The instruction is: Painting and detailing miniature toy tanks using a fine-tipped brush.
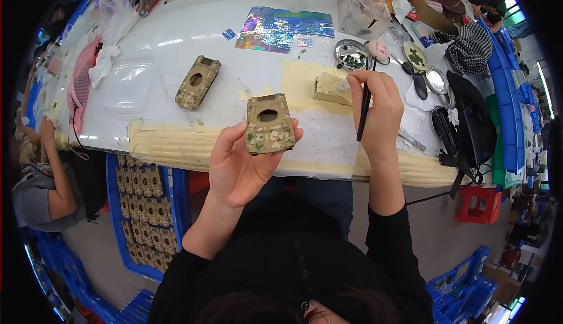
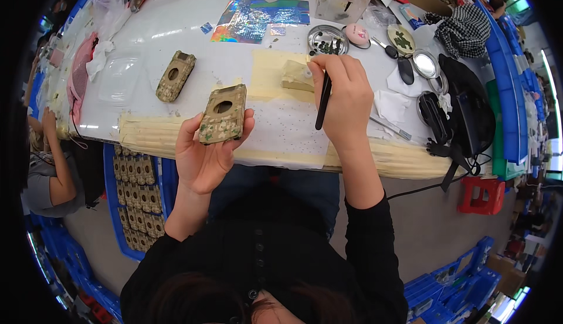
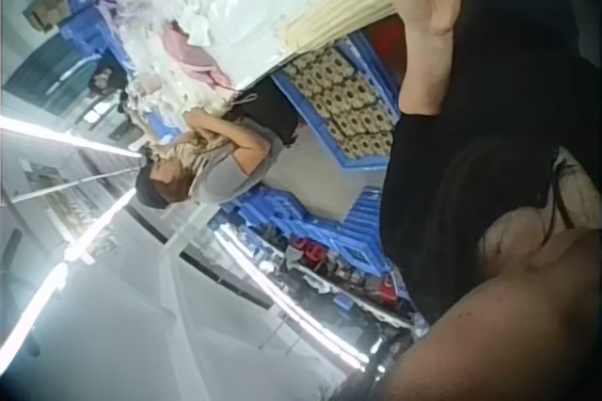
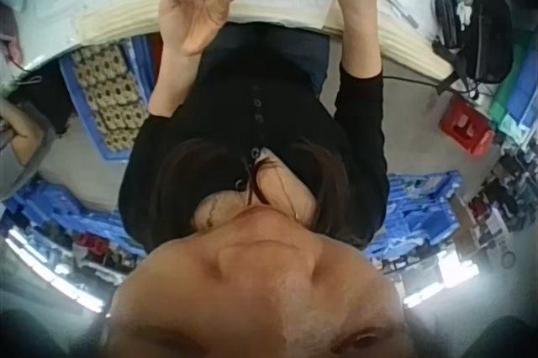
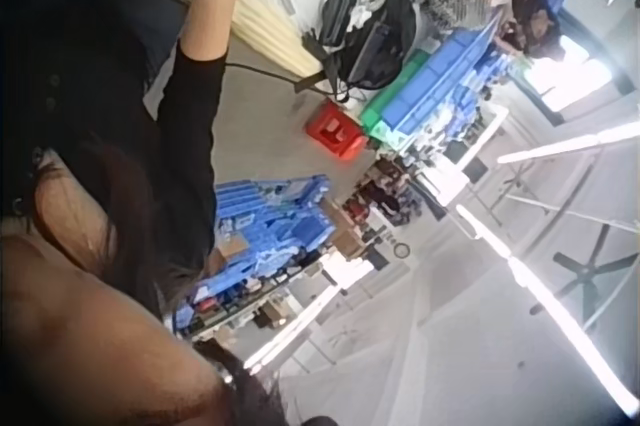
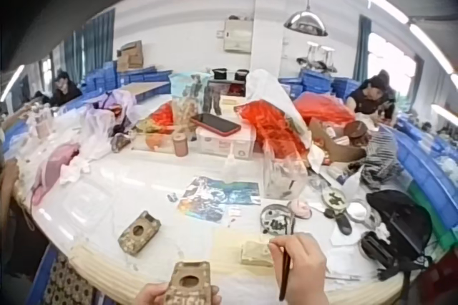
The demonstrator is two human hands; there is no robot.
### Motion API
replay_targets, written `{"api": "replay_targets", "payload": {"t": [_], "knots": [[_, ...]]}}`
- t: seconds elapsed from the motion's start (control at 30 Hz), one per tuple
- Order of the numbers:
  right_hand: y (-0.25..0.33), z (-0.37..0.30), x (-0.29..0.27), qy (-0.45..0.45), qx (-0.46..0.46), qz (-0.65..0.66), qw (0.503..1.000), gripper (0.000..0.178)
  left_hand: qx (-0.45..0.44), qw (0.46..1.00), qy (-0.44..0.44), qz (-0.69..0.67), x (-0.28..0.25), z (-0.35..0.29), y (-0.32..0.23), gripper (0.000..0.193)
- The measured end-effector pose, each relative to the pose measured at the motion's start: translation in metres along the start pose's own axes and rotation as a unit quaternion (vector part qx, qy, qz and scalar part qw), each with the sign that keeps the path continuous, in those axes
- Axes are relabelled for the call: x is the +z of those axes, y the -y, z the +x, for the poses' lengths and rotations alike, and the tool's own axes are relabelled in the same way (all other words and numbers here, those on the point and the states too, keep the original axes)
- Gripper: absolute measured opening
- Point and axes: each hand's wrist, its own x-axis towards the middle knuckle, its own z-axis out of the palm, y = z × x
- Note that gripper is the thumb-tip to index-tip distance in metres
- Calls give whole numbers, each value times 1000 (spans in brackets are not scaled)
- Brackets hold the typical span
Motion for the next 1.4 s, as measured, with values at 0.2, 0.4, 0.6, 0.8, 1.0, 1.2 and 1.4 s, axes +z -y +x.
{"api": "replay_targets", "payload": {"t": [0.2, 0.4, 0.6, 0.8, 1.0, 1.2, 1.4], "knots": [[-3, -15, -29, 0, 66, 119, 991, 28, 1, 1000, 17, 3, -5, -2, 0, 56], [3, -62, -65, 79, 249, 280, 924, 26, 0, 1000, 20, 12, -12, 2, 2, 59], [-11, -85, -71, 141, 290, 372, 870, 15, -6, 999, 18, 33, -9, 8, 8, 60], [-10, -90, -66, 114, 345, 398, 842, 12, -6, 999, 5, 39, -10, 8, 10, 60], [-10, -90, -68, 160, 351, 361, 849, 10, -7, 999, 3, 37, -10, 8, 10, 60], [-11, -88, -70, 185, 345, 356, 849, 11, -14, 999, 7, 30, -11, 10, 11, 61], [-10, -88, -69, 179, 344, 364, 846, 11, -10, 999, -3, 31, -11, 10, 11, 61]]}}
